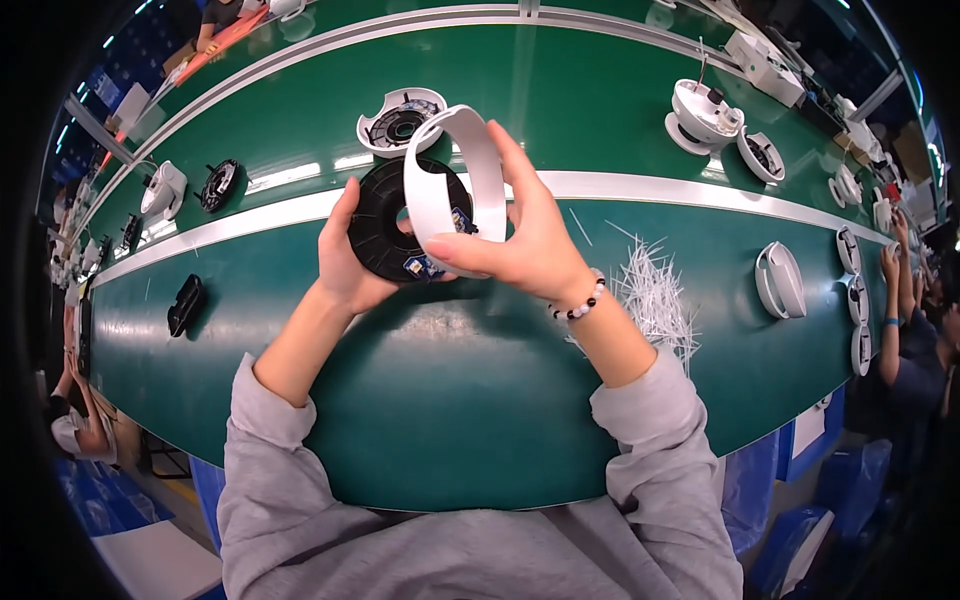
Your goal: Assemble circular plastic housings onto mechanical components on a factory production line.
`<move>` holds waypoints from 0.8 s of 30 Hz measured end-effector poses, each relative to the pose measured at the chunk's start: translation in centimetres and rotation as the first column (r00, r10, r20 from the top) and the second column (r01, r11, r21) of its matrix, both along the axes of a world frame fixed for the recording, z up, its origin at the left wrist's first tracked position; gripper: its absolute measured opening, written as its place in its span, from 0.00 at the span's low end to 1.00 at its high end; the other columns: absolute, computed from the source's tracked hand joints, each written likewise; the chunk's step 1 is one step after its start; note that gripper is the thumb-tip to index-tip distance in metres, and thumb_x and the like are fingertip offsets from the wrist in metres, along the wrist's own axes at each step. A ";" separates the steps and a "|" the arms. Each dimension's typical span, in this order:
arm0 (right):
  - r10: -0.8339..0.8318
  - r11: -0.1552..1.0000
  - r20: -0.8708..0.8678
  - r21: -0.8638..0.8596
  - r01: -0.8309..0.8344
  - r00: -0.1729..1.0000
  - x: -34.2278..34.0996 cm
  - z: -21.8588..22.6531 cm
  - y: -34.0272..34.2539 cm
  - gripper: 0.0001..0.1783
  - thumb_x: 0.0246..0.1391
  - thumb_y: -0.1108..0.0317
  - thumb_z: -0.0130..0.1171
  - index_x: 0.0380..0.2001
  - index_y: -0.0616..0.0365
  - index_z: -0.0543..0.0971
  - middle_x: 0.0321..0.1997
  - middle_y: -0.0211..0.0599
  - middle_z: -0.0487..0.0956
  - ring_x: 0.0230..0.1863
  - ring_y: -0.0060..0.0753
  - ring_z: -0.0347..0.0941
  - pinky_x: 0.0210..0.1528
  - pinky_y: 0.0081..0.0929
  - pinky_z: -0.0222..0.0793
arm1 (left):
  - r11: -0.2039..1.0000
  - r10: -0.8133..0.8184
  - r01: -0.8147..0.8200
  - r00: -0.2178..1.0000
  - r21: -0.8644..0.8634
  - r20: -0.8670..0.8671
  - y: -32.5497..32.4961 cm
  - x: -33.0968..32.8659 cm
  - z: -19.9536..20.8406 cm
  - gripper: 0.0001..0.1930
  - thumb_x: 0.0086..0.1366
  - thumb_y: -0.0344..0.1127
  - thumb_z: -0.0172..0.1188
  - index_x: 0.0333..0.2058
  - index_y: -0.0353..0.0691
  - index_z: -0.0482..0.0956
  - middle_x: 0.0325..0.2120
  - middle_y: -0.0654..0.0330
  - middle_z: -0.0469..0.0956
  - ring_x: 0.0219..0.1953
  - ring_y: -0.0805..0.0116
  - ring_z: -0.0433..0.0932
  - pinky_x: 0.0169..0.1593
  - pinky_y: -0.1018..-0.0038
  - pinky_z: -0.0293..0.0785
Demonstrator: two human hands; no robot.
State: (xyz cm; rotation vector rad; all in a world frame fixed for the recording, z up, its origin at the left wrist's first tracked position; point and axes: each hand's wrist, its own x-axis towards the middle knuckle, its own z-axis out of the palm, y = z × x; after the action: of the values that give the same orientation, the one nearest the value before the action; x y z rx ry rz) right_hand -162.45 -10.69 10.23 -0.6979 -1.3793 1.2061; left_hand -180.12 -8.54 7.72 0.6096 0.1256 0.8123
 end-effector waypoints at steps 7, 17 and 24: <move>-0.422 0.878 0.576 0.452 0.157 0.700 -3.2 -1.1 -1.6 0.63 0.19 0.49 0.71 0.56 0.68 0.49 0.58 0.57 0.51 0.61 0.52 0.45 0.60 0.38 0.43 | 0.981 0.192 -0.188 0.973 0.042 -0.128 -0.3 -0.5 -1.1 0.30 0.61 0.58 0.32 0.52 0.38 0.58 0.46 0.53 0.65 0.50 0.60 0.65 0.53 0.62 0.63; -0.389 0.905 0.551 0.377 0.196 0.738 -4.2 0.0 -1.5 0.61 0.17 0.52 0.73 0.54 0.71 0.52 0.55 0.53 0.55 0.58 0.45 0.53 0.58 0.33 0.50 | 0.978 0.191 -0.176 0.972 0.117 -0.137 -1.3 -2.2 -0.2 0.34 0.59 0.62 0.32 0.52 0.38 0.57 0.47 0.52 0.63 0.51 0.59 0.63 0.53 0.62 0.62; -0.386 0.899 0.555 0.406 0.165 0.737 -5.4 0.7 -1.9 0.62 0.17 0.52 0.73 0.55 0.70 0.51 0.55 0.52 0.55 0.58 0.45 0.52 0.57 0.33 0.51 | 0.967 0.240 -0.228 0.965 0.113 -0.108 -1.6 -3.2 -0.2 0.33 0.59 0.61 0.35 0.52 0.38 0.57 0.46 0.53 0.64 0.49 0.61 0.65 0.51 0.63 0.64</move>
State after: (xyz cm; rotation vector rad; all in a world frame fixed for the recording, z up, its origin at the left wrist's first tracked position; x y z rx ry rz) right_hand -167.87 -12.59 10.96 -1.0767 -1.8855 0.4699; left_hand -183.34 -10.11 7.48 0.7477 0.2732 1.0152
